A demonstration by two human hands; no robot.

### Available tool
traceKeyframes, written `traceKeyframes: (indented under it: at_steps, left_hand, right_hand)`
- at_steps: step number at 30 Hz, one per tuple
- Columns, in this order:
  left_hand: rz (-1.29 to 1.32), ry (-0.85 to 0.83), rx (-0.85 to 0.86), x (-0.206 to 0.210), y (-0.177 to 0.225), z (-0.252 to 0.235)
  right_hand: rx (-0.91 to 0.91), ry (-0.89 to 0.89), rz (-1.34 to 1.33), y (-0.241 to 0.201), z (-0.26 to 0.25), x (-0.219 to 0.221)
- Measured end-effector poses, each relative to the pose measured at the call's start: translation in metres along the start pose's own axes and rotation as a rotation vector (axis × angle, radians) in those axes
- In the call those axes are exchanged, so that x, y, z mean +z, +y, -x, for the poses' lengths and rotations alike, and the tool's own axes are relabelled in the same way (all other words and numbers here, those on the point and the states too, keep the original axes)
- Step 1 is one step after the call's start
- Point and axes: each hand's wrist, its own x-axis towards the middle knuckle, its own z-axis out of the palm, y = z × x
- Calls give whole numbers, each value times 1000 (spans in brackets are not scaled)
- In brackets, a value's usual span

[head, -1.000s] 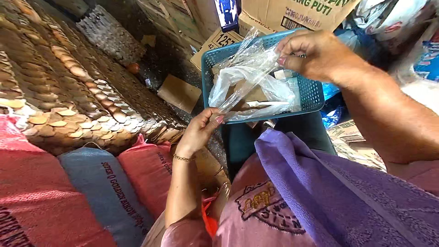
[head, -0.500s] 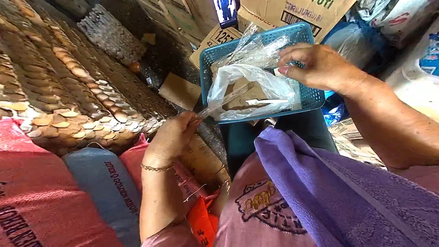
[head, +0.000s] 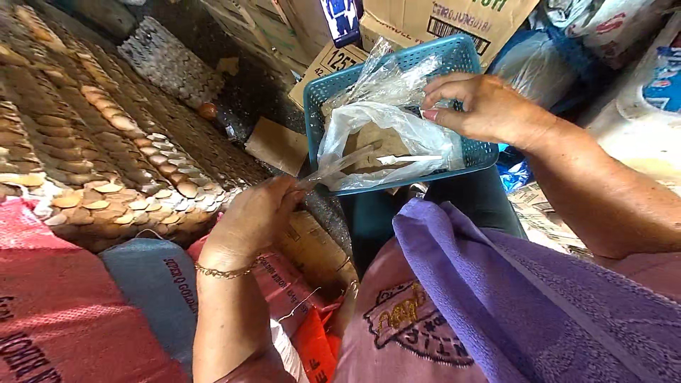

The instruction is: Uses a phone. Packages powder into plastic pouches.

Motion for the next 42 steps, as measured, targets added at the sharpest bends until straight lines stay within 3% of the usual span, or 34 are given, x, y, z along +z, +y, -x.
traceKeyframes:
  at_steps: [10, 20, 26, 28, 30, 33, 38, 42]
  left_hand:
    - [-30, -19, -25, -1, 6, -1]
    - [-141, 63, 116, -29, 33, -16]
    - [-152, 50, 113, -24, 31, -18]
    - [-143, 54, 114, -24, 29, -18]
    - [-139, 56, 114, -23, 28, -18]
    - [-139, 37, 103, -23, 29, -21]
    - [-122, 23, 108, -19, 27, -25]
    - [-87, 41, 98, -17, 20, -18]
  right_hand:
    - [-69, 37, -21, -13, -7, 15]
    - [-235, 45, 6, -50, -22, 63]
    - [-168, -231, 239, -36, -26, 65]
    - [-146, -147, 203, -39, -25, 54]
    - [-142, 47, 118, -45, -22, 46]
    - [-155, 255, 78, -51, -20, 56]
    - [-192, -103, 150, -37, -7, 91]
    - [-131, 21, 87, -33, -12, 69]
